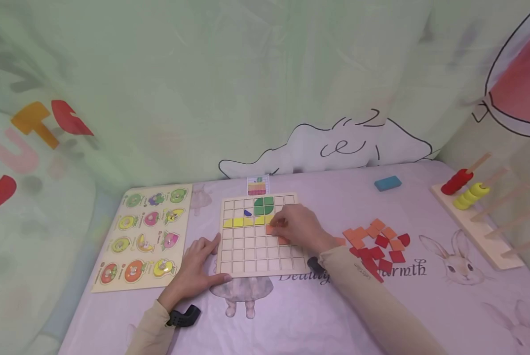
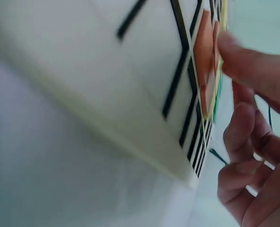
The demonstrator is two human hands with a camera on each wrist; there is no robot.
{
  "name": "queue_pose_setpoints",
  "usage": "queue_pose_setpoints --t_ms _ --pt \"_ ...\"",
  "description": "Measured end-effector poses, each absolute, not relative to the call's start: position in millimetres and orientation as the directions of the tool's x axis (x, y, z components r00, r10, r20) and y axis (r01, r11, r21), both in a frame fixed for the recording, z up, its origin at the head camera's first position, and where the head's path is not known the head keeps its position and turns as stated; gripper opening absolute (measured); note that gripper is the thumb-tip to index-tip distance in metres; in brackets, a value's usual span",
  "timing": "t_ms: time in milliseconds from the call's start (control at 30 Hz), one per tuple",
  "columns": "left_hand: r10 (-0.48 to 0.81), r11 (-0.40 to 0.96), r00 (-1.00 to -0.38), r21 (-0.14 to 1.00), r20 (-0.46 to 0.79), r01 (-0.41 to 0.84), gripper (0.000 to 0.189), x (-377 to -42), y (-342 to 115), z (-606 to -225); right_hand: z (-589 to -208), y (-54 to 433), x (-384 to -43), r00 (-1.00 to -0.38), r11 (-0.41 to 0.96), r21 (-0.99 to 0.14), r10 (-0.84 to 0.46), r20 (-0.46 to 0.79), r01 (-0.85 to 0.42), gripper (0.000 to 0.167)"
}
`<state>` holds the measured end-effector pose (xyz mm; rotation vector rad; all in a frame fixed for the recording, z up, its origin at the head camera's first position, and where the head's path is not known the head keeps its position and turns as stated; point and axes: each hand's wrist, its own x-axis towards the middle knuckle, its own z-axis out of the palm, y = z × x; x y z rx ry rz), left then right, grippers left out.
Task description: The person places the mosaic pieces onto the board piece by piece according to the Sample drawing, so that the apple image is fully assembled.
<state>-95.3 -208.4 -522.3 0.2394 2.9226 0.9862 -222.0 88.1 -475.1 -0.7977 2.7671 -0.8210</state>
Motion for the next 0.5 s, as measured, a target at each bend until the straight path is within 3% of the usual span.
queue_pose_setpoints --t_ms 233,500 --pt "0.158 0.792 -0.987 0.597 0.001 0.128 0.109 -96 -207 -525 -464 140 -227 -0.893 0.739 -0.563 -0.45 -0.002 -0.371 0.027" --pt "0.148 0.801 -0.989 0.588 -0.007 0.115 0.11 -96 -208 -524 -457 202 -221 -0.9 0.794 -0.571 -0.383 -0.207 -0.207 0.036"
